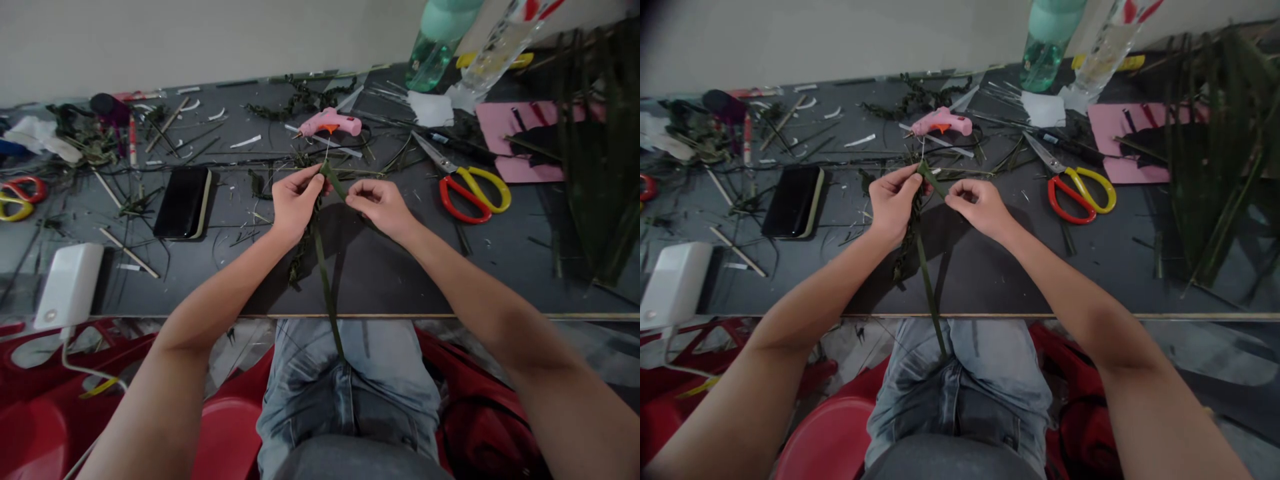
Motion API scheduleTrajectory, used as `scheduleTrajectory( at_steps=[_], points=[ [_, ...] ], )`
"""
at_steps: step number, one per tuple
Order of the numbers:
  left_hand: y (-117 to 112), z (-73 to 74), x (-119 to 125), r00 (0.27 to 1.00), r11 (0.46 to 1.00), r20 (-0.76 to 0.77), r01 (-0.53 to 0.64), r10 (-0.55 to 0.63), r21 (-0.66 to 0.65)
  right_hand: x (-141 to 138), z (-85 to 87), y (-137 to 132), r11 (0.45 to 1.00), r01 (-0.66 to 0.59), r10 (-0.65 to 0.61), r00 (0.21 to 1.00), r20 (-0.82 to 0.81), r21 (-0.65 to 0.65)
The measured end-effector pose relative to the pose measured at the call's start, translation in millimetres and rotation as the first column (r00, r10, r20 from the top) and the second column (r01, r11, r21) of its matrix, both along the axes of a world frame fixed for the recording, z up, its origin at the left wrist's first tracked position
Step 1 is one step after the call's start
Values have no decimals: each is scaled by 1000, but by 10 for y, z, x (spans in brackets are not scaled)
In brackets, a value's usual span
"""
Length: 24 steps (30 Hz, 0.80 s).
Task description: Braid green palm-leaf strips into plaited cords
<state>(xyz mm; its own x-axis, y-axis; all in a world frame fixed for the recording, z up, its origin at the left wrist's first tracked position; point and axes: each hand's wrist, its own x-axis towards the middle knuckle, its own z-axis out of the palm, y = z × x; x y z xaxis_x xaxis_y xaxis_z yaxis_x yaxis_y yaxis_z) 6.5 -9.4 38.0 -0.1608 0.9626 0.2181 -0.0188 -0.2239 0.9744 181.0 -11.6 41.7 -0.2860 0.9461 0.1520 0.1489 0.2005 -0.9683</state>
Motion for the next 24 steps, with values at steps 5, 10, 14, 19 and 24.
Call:
scheduleTrajectory(
  at_steps=[5,10,14,19,24],
  points=[
    [-115,48,61,985,985,-7,172,-172,-29,52,54,32,991,118,-111,989,-97,62],
    [-182,57,80,957,959,-74,278,-281,-52,95,65,33,989,58,-47,996,-81,134],
    [-188,60,71,946,952,-105,305,-307,-34,87,35,47,985,57,-35,990,-138,164],
    [-184,39,75,930,940,-141,340,-340,-27,84,-80,133,989,30,0,978,-206,144],
    [-178,15,76,914,924,-135,381,-383,-37,69,-168,164,978,89,-38,965,-258,187]
  ],
)
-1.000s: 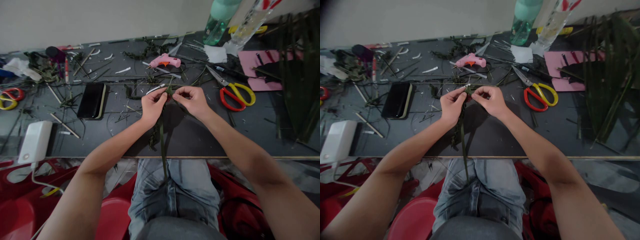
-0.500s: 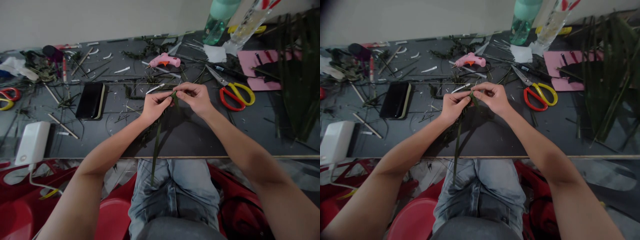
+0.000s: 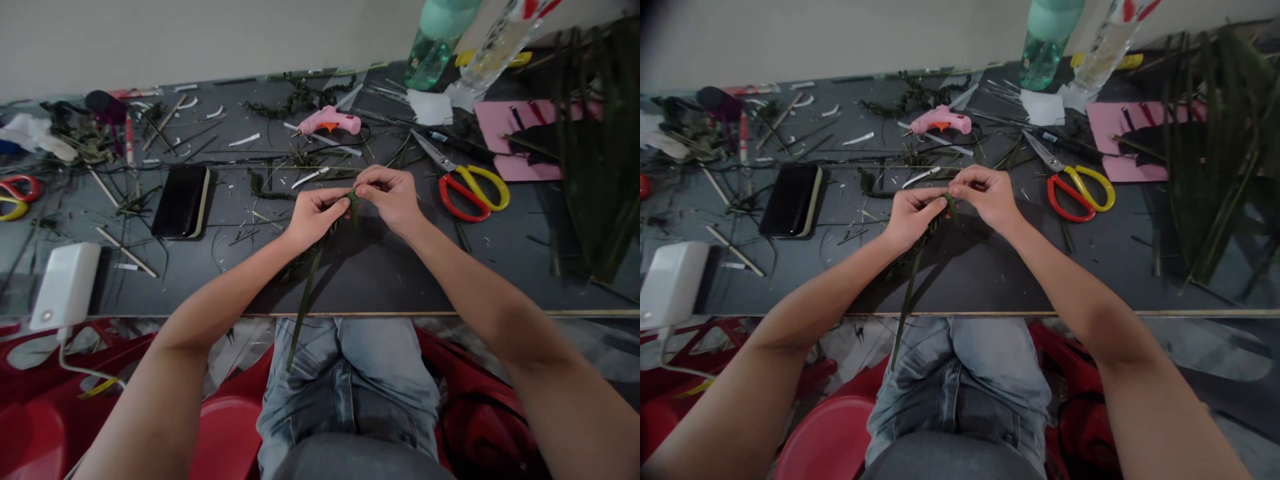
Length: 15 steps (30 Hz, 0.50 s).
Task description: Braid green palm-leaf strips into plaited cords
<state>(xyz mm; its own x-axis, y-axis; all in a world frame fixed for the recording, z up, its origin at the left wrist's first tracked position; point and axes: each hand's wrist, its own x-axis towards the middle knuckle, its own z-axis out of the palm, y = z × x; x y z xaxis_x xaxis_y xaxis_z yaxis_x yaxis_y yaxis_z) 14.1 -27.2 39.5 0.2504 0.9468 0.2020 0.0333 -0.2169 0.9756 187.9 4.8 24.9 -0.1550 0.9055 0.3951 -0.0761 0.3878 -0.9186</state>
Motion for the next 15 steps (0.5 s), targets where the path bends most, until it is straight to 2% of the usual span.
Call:
scheduleTrajectory(
  at_steps=[3,8,15],
  points=[
    [-3,-11,6,1000,1000,9,-9,9,-14,-11,-26,-4,999,37,-36,999,-27,33],
    [-13,-24,18,995,998,86,45,-41,-41,-13,-43,8,998,-16,20,997,-72,57],
    [-3,-50,43,986,992,149,87,-72,-95,-17,-33,5,997,18,-13,998,-69,72]
  ],
)
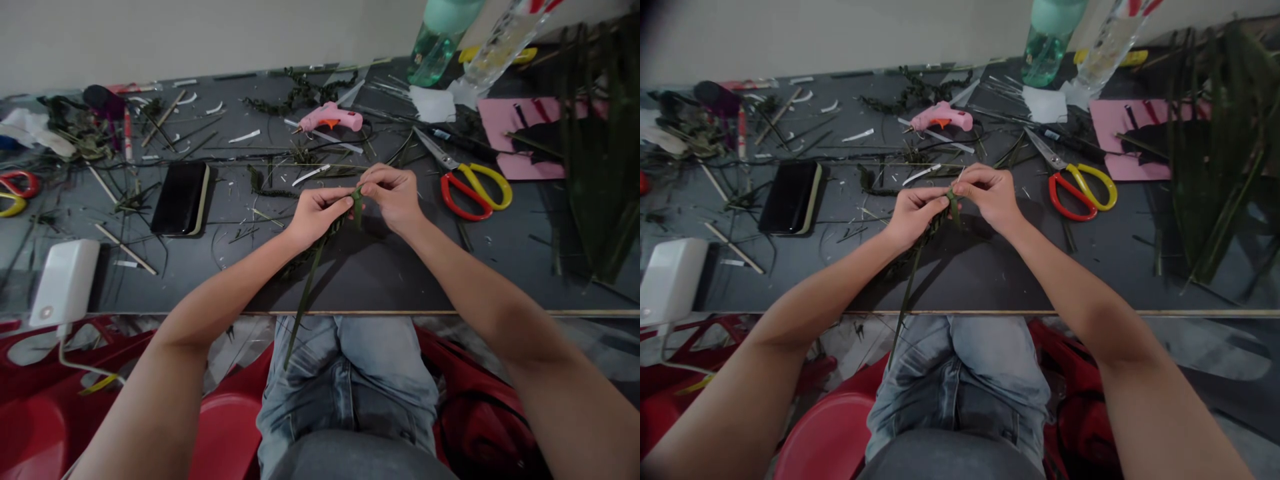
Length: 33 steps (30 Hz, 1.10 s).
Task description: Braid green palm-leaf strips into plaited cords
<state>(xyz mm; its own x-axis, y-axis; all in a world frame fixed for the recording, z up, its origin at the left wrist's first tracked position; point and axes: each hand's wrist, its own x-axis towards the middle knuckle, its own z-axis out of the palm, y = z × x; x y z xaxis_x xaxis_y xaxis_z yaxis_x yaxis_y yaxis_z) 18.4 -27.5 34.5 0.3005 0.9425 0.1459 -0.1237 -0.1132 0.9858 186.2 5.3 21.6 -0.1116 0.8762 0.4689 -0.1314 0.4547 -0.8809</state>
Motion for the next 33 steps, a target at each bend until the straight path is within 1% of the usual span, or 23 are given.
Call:
scheduleTrajectory(
  at_steps=[3,5,9,12,14,17,20,23,27,29,31,33],
  points=[
    [1,-10,2,1000,1000,-1,4,-4,-15,6,5,-5,1000,9,-9,1000,28,-1],
    [-2,-15,-1,1000,1000,-4,-2,2,-20,6,12,-9,1000,7,-6,1000,18,-7],
    [-10,-25,-14,997,998,-56,-60,60,-2,-3,35,-21,1000,-28,28,999,-24,-4],
    [-15,-37,-25,989,992,-93,-109,115,69,-11,50,-34,998,-45,44,999,-29,-40],
    [-12,-49,-33,982,982,-115,-137,152,131,-14,59,-45,995,-22,22,1000,0,-96],
    [6,-70,-44,967,960,-140,-183,215,211,-15,85,-71,985,37,-26,997,69,-166],
    [33,-92,-55,947,935,-150,-239,284,263,-12,130,-112,978,85,-50,982,182,-192],
    [44,-105,-63,934,919,-160,-266,321,291,-6,179,-153,979,123,-68,948,310,-163],
    [20,-84,-65,914,908,-183,-300,361,292,-3,222,-189,992,120,-98,939,331,-48],
    [5,-61,-61,905,905,-190,-323,381,277,-7,226,-193,992,124,-111,935,338,-16],
    [1,-46,-55,903,907,-188,-336,387,254,-16,212,-186,994,110,-95,935,343,-25],
    [11,-49,-47,904,909,-175,-348,390,227,-29,184,-169,996,73,-51,944,327,-56]
  ],
)
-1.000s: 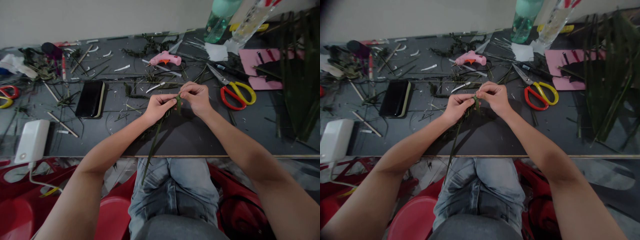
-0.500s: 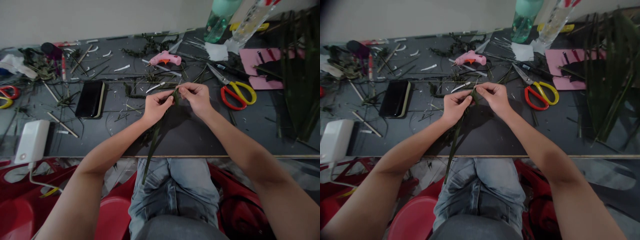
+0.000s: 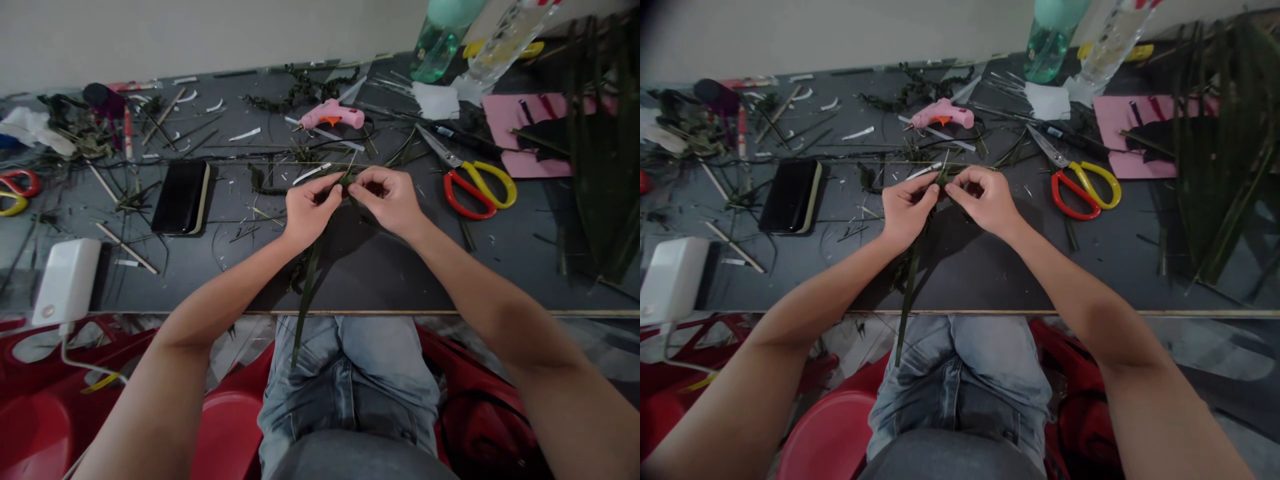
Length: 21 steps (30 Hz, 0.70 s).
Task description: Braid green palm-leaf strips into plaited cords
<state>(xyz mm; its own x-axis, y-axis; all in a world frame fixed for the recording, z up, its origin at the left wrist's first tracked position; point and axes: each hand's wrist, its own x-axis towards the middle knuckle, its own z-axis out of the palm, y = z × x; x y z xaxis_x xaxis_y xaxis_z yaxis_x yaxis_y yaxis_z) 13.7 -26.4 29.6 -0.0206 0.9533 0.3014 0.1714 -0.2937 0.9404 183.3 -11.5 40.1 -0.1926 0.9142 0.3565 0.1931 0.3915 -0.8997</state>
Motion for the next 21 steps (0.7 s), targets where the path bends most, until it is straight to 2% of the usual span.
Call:
scheduleTrajectory(
  at_steps=[5,9,14,18,21],
  points=[
    [74,-78,6,996,999,89,-18,23,-50,-42,-68,29,994,-68,59,993,-101,-85],
    [117,-111,2,989,997,148,15,-3,-81,-51,-97,31,992,-50,36,993,-116,-119],
    [73,-78,28,979,989,175,121,-104,-88,-31,-109,40,997,74,-77,991,-111,-31],
    [35,-81,44,968,979,193,182,-161,-92,-34,-101,25,989,134,-127,986,-109,65],
    [31,-82,38,959,974,213,210,-188,-81,-42,-103,12,983,165,-153,979,-132,86]
  ],
)
